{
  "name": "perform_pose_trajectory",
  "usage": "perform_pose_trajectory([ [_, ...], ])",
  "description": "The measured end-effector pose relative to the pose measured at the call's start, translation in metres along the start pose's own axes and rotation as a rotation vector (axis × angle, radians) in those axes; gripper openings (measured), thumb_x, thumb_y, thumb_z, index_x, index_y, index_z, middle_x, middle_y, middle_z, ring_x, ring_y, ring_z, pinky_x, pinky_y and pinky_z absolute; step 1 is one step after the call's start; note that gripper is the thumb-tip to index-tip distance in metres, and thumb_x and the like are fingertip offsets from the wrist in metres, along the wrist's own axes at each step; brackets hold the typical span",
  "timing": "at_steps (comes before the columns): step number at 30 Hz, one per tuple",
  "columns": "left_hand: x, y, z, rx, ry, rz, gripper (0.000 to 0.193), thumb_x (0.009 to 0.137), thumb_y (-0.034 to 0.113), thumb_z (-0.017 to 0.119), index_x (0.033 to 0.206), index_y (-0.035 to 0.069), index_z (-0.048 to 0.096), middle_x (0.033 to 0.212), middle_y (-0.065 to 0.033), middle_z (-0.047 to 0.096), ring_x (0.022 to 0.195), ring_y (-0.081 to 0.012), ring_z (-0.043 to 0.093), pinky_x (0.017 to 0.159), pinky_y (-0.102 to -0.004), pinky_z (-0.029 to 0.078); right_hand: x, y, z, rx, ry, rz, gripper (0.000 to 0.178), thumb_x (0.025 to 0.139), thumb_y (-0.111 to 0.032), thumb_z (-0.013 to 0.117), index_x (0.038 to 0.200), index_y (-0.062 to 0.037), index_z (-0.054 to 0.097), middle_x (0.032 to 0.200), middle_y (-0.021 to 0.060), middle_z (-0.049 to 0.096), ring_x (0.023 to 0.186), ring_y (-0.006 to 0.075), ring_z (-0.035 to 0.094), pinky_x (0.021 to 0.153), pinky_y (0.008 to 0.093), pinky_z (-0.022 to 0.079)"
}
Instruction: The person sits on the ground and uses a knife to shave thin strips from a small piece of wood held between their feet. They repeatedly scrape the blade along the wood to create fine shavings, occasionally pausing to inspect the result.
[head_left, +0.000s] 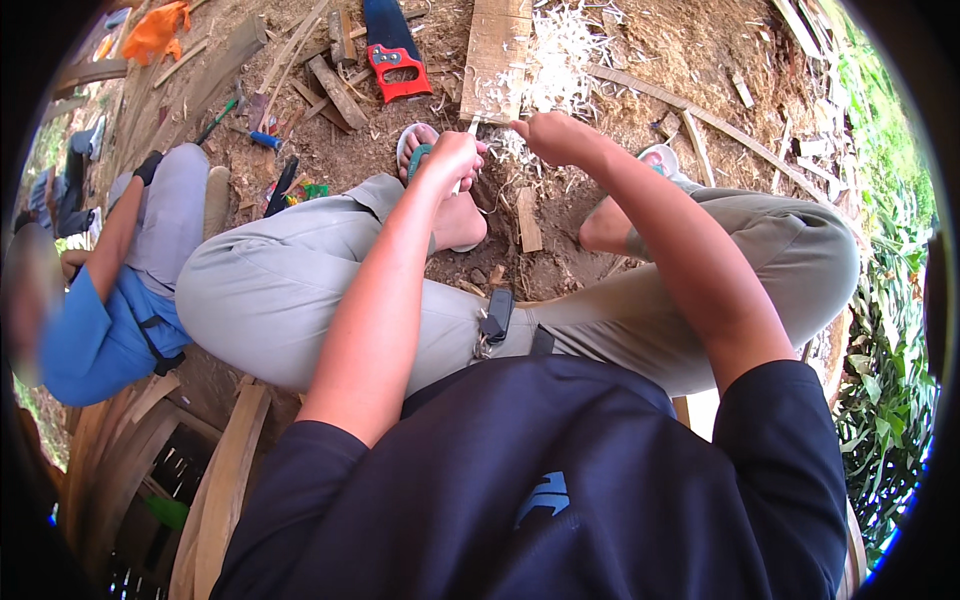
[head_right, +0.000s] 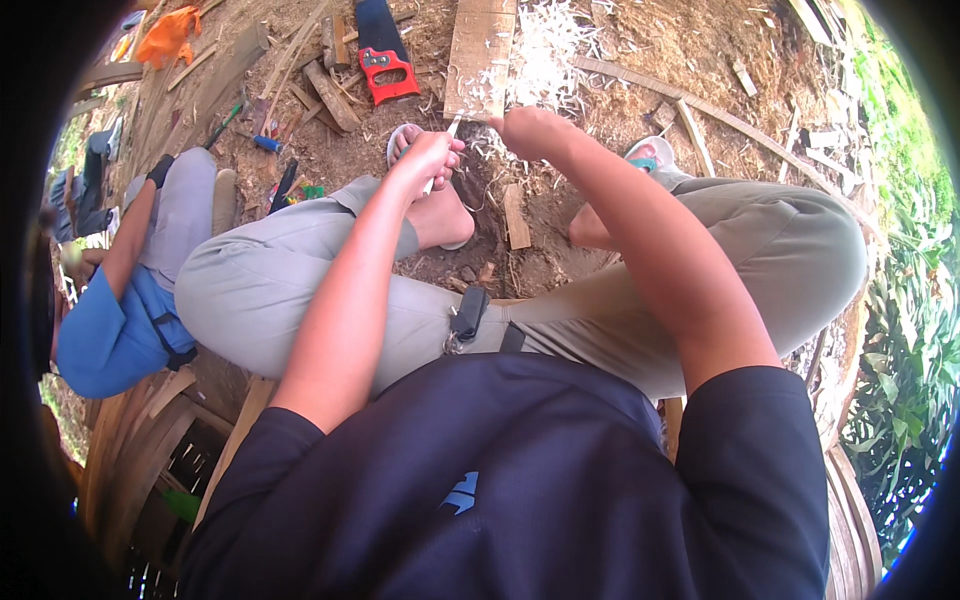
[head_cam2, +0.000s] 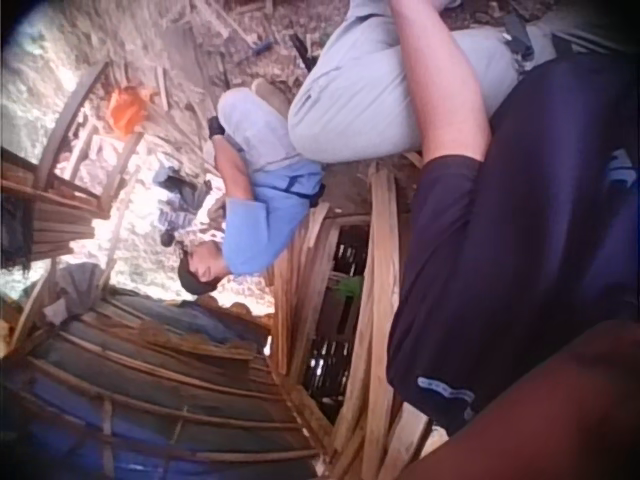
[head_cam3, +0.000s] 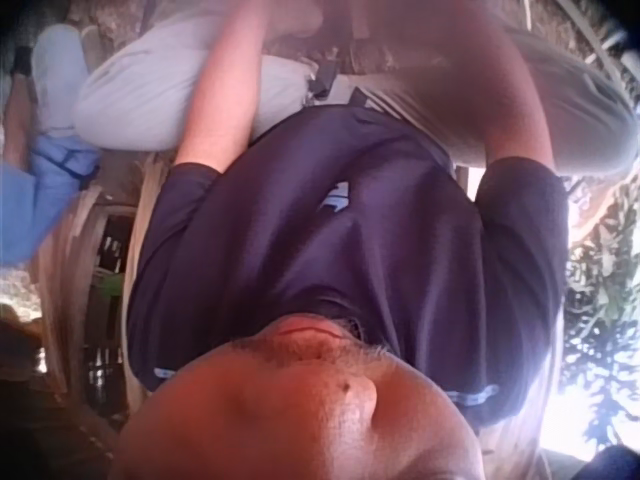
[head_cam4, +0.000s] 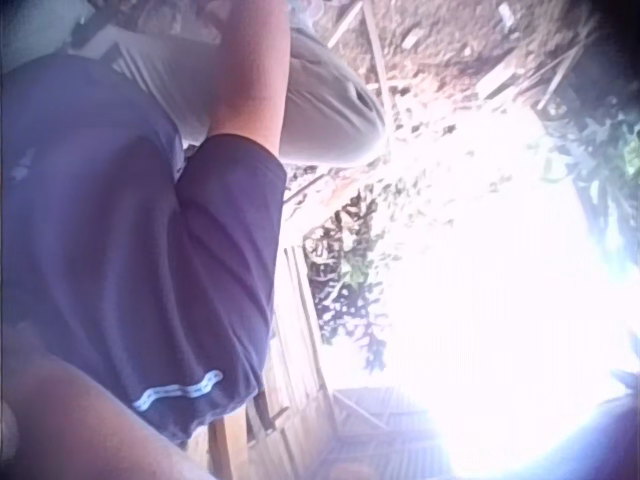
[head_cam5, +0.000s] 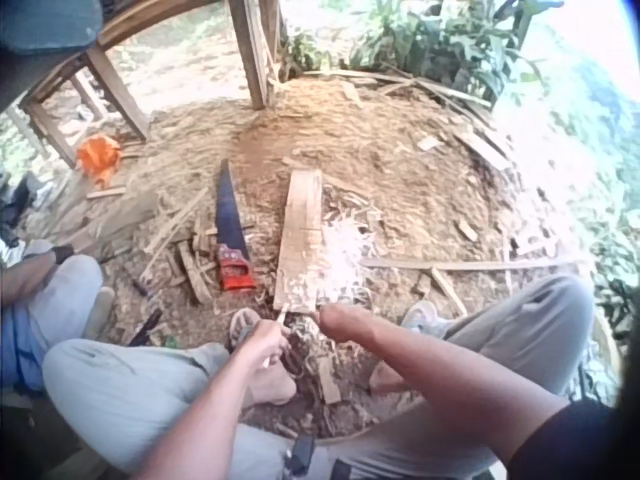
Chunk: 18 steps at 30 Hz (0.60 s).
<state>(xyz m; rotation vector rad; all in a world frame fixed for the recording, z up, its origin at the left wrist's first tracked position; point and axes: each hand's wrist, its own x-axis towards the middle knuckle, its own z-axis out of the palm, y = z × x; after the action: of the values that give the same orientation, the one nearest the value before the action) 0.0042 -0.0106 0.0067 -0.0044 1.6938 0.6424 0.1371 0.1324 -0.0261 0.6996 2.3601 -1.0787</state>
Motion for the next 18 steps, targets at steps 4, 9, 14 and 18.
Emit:
perform_pose_trajectory([
  [4,0.011,-0.009,-0.005,-0.033,-0.003,0.018,0.019,0.093,0.019,0.036,0.102,0.008,0.048,0.065,0.0051,0.043,0.044,-0.0042,0.034,0.037,-0.0221,0.028,-0.003,-0.007,0.008,-0.043,0.068,0.015,0.066,0.104,-0.045,0.029,0.076,0.0038,0.065,0.076,0.0253,0.066,0.076,0.0411,0.066,0.077,0.0505,0.05],
  [9,0.005,0.0,0.0,-0.071,-0.007,-0.037,0.018,0.093,0.02,0.035,0.099,0.009,0.047,0.064,0.0052,0.043,0.043,-0.0039,0.033,0.037,-0.0216,0.027,0.001,-0.008,0.015,-0.044,0.039,0.108,0.06,0.103,-0.043,0.03,0.092,0.0024,0.067,0.093,0.0232,0.068,0.089,0.0377,0.067,0.081,0.0479,0.052],
  [14,0.001,0.003,-0.004,-0.117,-0.015,-0.085,0.019,0.092,0.019,0.034,0.099,0.008,0.048,0.065,0.004,0.045,0.043,-0.0031,0.034,0.035,-0.02,0.027,0.01,-0.003,0.029,-0.003,0.192,0.092,0.062,0.103,-0.043,0.032,0.078,0.0025,0.066,0.078,0.0268,0.066,0.074,0.0395,0.068,0.071,0.0505,0.053],
  [18,0.001,0.009,-0.001,-0.094,-0.006,-0.09,0.021,0.092,0.018,0.034,0.101,0.006,0.049,0.065,0.003,0.047,0.042,-0.0029,0.034,0.033,-0.0201,0.028,0.022,0.016,0.037,-0.089,0.201,-0.028,0.062,0.103,-0.042,0.032,0.078,0.0048,0.065,0.075,0.0264,0.066,0.072,0.0401,0.067,0.07,0.0499,0.053],
])
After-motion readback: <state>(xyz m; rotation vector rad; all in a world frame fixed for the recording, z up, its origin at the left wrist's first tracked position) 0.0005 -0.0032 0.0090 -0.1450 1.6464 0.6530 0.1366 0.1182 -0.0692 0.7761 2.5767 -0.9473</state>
